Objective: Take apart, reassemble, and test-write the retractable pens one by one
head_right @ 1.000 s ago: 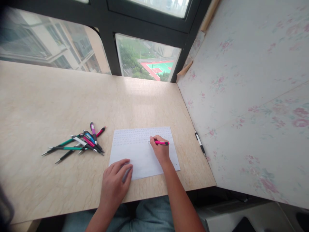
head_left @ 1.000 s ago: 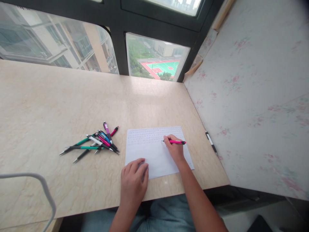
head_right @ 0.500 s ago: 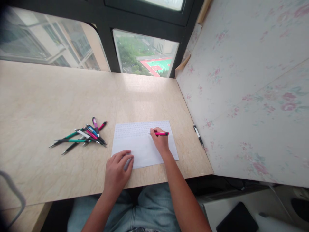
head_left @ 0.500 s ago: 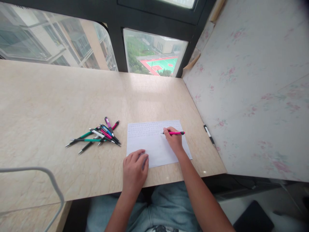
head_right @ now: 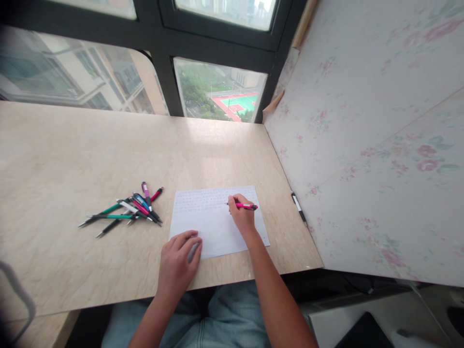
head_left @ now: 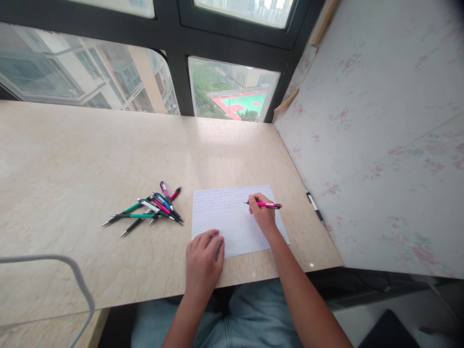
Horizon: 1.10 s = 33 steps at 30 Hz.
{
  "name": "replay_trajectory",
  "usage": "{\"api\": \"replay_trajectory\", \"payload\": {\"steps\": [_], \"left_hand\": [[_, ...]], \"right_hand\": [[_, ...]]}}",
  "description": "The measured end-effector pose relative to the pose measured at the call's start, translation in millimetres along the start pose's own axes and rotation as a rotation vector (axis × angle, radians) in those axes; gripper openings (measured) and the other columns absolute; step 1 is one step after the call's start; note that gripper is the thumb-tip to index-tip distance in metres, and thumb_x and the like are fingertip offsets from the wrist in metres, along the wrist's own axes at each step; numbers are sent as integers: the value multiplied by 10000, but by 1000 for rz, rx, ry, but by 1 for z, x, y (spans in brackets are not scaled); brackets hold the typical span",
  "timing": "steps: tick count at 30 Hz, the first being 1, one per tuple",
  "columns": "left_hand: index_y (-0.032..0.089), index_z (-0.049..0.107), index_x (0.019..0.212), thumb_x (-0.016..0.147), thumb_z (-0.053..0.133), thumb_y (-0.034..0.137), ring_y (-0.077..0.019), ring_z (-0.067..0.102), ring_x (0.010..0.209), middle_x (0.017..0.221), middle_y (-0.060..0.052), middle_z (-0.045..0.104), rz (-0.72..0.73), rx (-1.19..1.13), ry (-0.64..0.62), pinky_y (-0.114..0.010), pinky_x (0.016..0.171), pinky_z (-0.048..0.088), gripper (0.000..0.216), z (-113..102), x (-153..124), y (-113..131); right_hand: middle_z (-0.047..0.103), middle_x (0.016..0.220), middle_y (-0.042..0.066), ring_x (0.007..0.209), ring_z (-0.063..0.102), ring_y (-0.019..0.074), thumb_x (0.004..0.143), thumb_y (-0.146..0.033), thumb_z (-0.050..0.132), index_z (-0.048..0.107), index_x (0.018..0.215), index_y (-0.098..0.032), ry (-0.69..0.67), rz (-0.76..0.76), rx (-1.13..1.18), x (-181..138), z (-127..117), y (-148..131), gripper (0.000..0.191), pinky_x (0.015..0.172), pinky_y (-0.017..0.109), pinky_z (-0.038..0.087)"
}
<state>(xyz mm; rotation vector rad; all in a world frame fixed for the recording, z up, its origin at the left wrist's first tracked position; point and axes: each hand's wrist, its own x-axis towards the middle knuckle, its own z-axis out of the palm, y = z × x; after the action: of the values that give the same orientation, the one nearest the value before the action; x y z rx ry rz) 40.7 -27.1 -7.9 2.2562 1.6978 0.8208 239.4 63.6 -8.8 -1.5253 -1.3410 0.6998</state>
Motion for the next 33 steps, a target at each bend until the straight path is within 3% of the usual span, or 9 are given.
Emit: {"api": "replay_trajectory", "payload": {"steps": [6, 17, 33], "left_hand": [[229, 676, 921, 852, 580, 184, -264, 615, 987, 1081, -78, 689, -3, 0, -8, -418, 827, 439, 127, 0, 1, 0], [231, 665, 924, 857, 577, 182, -264, 611, 993, 1070, -81, 688, 11, -5, 3, -417, 830, 436, 121, 1, 1, -2], [226, 683, 920, 853, 577, 192, -263, 621, 981, 1078, -83, 694, 1, -1, 1, -419, 821, 447, 130, 0, 1, 0]], "right_hand": [[448, 504, -43, 493, 444, 121, 904, -455, 483, 485, 591, -209, 8, -43, -64, 3, 3, 6, 398, 502, 240, 330], [528, 528, -27, 510, 498, 134, 910, -439, 485, 545, 641, -206, -30, -28, -106, 2, 2, 9, 360, 504, 239, 351], [493, 511, -37, 487, 471, 126, 915, -453, 468, 519, 627, -211, -33, -13, -82, 2, 2, 6, 379, 499, 244, 351]]}}
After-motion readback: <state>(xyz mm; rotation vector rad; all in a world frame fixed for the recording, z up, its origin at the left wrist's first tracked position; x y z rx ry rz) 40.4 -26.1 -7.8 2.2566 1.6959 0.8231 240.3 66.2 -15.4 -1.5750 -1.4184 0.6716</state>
